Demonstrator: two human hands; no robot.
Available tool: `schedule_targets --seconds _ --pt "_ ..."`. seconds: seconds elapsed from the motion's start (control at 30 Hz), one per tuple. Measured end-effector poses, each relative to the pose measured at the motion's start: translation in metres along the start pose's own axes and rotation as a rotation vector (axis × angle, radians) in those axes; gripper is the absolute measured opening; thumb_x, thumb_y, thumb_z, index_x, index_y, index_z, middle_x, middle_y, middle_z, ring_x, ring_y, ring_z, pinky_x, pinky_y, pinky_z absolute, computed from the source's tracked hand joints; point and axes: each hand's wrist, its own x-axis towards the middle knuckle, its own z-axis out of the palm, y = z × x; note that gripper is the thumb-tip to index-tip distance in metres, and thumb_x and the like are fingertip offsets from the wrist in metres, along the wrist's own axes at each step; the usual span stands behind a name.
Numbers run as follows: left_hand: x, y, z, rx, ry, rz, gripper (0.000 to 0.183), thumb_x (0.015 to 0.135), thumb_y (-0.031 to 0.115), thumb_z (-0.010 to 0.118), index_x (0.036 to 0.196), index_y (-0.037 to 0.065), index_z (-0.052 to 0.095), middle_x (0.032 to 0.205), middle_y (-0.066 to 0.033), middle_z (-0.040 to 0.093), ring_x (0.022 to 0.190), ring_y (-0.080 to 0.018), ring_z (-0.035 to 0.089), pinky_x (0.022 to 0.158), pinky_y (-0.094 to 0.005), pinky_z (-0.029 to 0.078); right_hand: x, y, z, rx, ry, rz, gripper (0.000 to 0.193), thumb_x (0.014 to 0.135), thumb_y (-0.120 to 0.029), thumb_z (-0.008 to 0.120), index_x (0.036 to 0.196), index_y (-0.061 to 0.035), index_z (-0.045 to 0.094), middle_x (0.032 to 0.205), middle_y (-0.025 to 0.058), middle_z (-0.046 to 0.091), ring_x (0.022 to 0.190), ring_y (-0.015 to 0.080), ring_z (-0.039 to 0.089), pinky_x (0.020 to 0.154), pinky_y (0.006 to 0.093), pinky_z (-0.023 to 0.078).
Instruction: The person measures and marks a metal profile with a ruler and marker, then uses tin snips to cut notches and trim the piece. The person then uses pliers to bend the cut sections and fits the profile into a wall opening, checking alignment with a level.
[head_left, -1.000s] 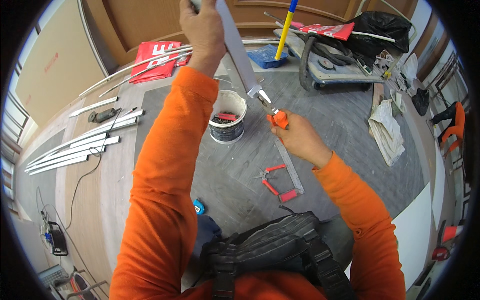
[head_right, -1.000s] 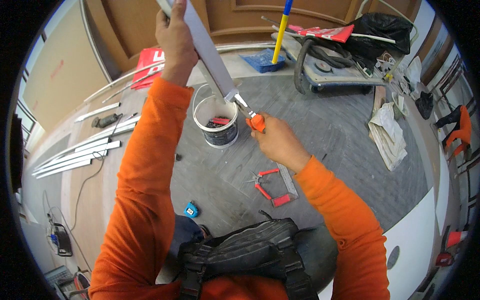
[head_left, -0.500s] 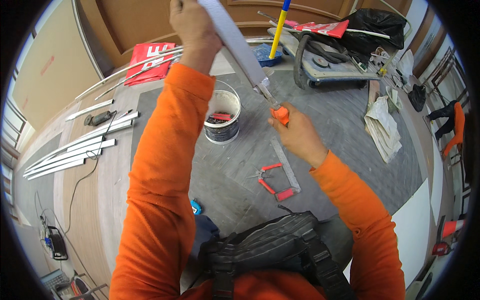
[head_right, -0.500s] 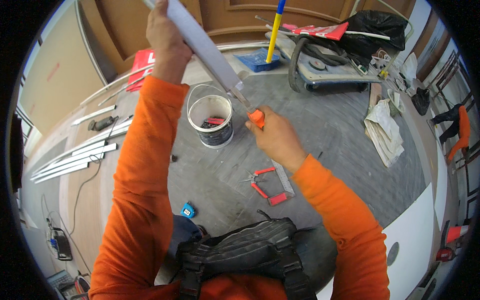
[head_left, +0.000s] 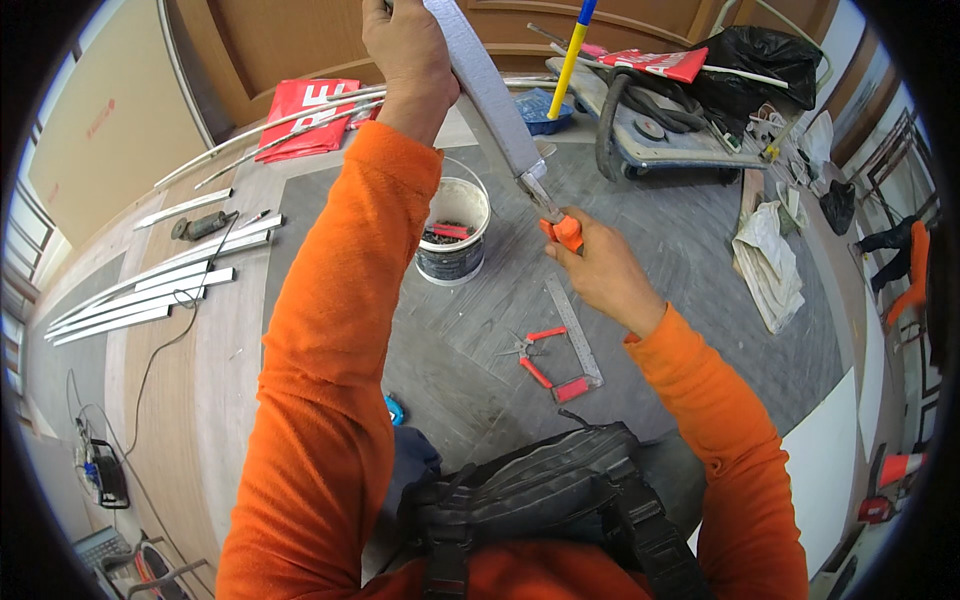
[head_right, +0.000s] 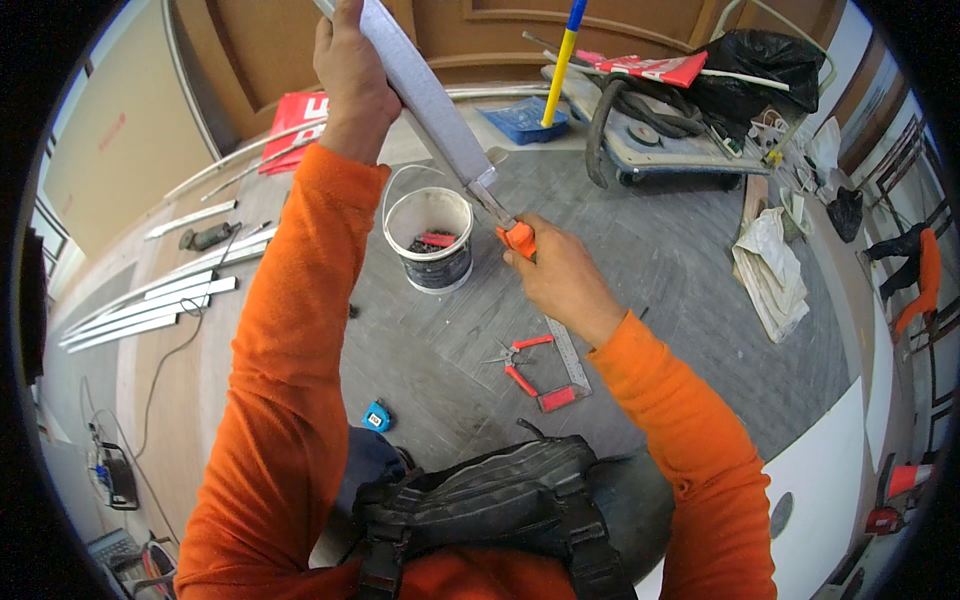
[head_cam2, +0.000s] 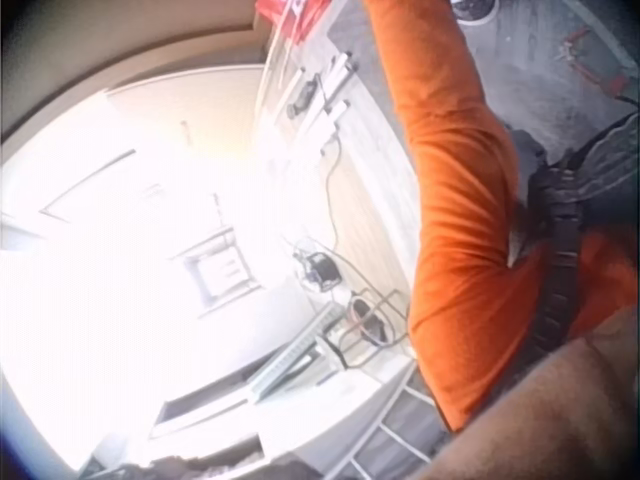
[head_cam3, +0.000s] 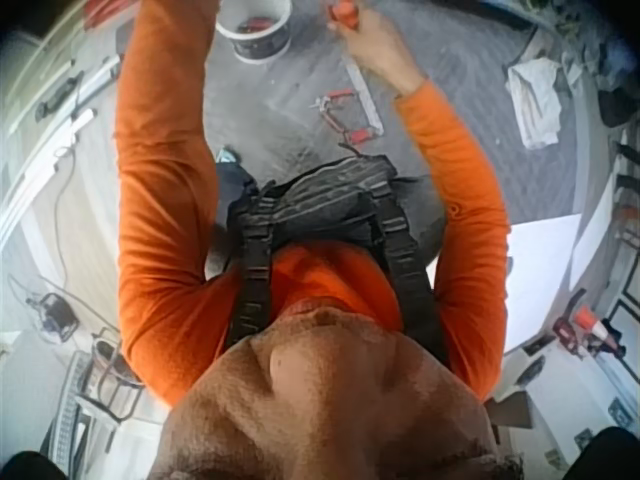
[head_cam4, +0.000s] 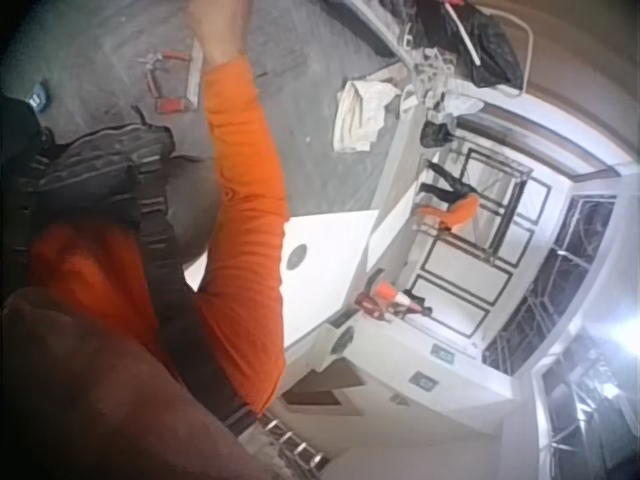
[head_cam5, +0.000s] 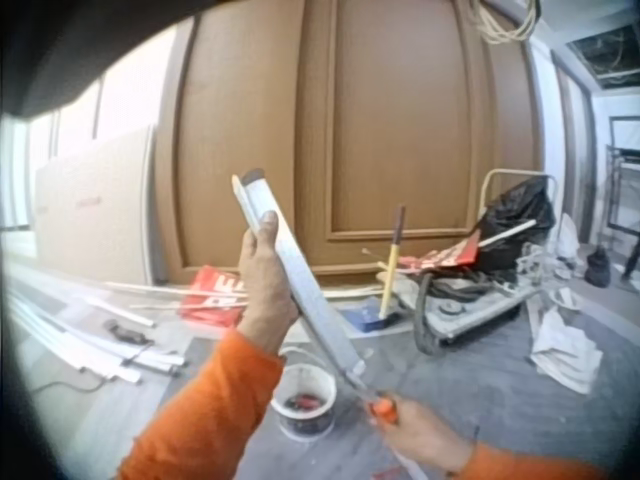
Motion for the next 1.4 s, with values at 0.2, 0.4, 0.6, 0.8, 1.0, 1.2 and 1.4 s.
schedule_targets --seconds 0.2,0.4,0.6,0.8,1.0,1.2,1.4 --pt "-0.003 0.007 0.008 0.006 -0.022 0.07 0.029 0.104 0.036 0.064 0.116 0.009 0.063 0.086 0.001 0.056 0.074 -0.011 0.052 0.064 -0.0294 0.043 0.002 0.006 0.002 0.022 0.0 0.025 0.046 0.095 -0.016 0.071 0.133 0.0069 0.059 0.122 0.0285 0.067 0.114 0.0422 0.066 0.099 0.0456 0.051" --pt "-0.003 0.009 0.008 0.039 -0.023 0.056 0.026 0.105 0.035 0.063 0.111 0.009 0.064 0.082 0.0027 0.055 0.073 -0.0092 0.05 0.063 -0.0276 0.041 0.004 0.01 0.003 0.046 0.017 0.0 0.044 0.096 -0.017 0.07 0.132 0.0067 0.059 0.122 0.0278 0.067 0.114 0.0423 0.066 0.098 0.0458 0.051" --pt "-0.007 0.007 0.012 0.011 -0.037 0.092 0.024 0.104 0.034 0.064 0.108 0.01 0.064 0.08 0.0036 0.054 0.072 -0.0085 0.049 0.062 -0.0271 0.04 0.004 0.009 0.002 0.03 0.019 -0.002 0.042 0.097 -0.018 0.07 0.13 0.006 0.058 0.116 0.0287 0.069 0.11 0.0444 0.067 0.095 0.0475 0.052" --pt "-0.017 0.009 0.021 0.01 -0.061 0.22 0.03 0.104 0.034 0.065 0.116 0.006 0.063 0.089 0.0001 0.058 0.078 -0.0107 0.053 0.069 -0.0269 0.045 0.01 0.01 0.003 -0.043 0.019 0.06 0.036 0.097 -0.019 0.07 0.124 0.0029 0.058 0.103 0.0276 0.07 0.099 0.0455 0.068 0.085 0.0481 0.052" --pt "-0.064 0.011 0.04 0.178 -0.354 0.35 0.029 0.101 0.022 0.069 0.119 0.002 0.059 0.1 -0.004 0.062 0.082 -0.0114 0.056 0.069 -0.0273 0.047 0.02 0.019 0.006 -0.103 -0.006 0.073 0.032 0.097 -0.02 0.069 0.117 0.0029 0.058 0.102 0.0301 0.07 0.101 0.05 0.066 0.084 0.0521 0.052" --pt "-0.098 -0.009 0.053 0.297 -0.587 0.868 0.056 0.085 0.019 0.083 0.132 0.005 0.055 0.105 -0.0076 0.066 0.087 -0.0217 0.066 0.076 -0.033 0.056 0.029 0.031 0.01 -0.145 -0.033 0.019 0.033 0.097 -0.022 0.068 0.116 0.0033 0.057 0.102 0.0303 0.07 0.101 0.0501 0.065 0.086 0.0557 0.051" --pt "-0.114 -0.018 0.045 0.428 -0.641 0.849 0.065 0.073 0.033 0.092 0.126 0.01 0.063 0.105 -0.0107 0.072 0.089 -0.0269 0.073 0.076 -0.0365 0.06 0.028 0.034 0.01 -0.177 -0.041 0.045 0.034 0.096 -0.021 0.068 0.116 0.0031 0.058 0.104 0.0299 0.07 0.103 0.0495 0.065 0.087 0.0567 0.05"
